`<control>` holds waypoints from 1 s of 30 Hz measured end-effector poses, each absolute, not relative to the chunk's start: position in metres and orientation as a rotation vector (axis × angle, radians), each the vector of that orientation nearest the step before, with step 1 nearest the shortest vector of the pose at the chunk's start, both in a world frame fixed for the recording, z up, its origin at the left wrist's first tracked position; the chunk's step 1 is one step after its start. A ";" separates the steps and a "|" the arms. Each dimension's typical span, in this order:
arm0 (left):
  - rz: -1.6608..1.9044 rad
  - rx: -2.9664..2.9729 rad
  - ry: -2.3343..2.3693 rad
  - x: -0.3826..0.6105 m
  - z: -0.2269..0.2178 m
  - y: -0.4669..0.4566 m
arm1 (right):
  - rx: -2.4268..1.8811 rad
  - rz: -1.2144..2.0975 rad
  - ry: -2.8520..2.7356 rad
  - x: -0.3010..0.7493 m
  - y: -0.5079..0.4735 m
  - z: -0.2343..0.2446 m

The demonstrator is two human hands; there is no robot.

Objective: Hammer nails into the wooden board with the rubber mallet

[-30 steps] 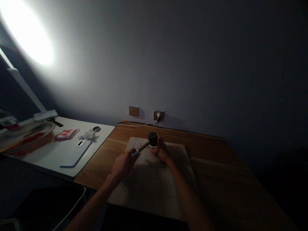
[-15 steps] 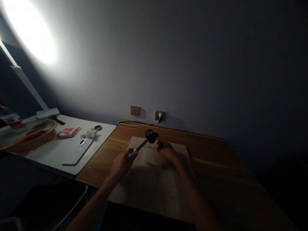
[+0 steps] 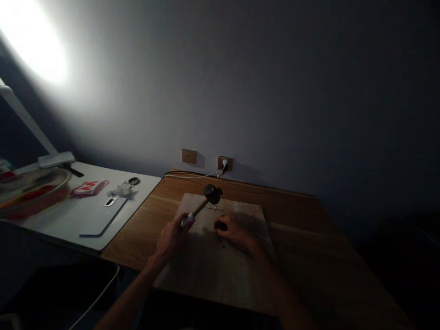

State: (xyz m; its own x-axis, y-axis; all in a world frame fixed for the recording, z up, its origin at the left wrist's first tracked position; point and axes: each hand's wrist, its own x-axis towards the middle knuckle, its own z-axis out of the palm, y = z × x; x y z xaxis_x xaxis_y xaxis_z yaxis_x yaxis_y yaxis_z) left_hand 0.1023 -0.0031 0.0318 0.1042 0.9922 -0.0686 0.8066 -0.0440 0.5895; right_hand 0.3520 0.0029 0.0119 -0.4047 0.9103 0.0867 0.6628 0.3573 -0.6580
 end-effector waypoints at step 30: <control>0.638 1.811 1.697 0.097 0.020 0.002 | -1.333 0.805 -1.776 0.392 0.052 0.012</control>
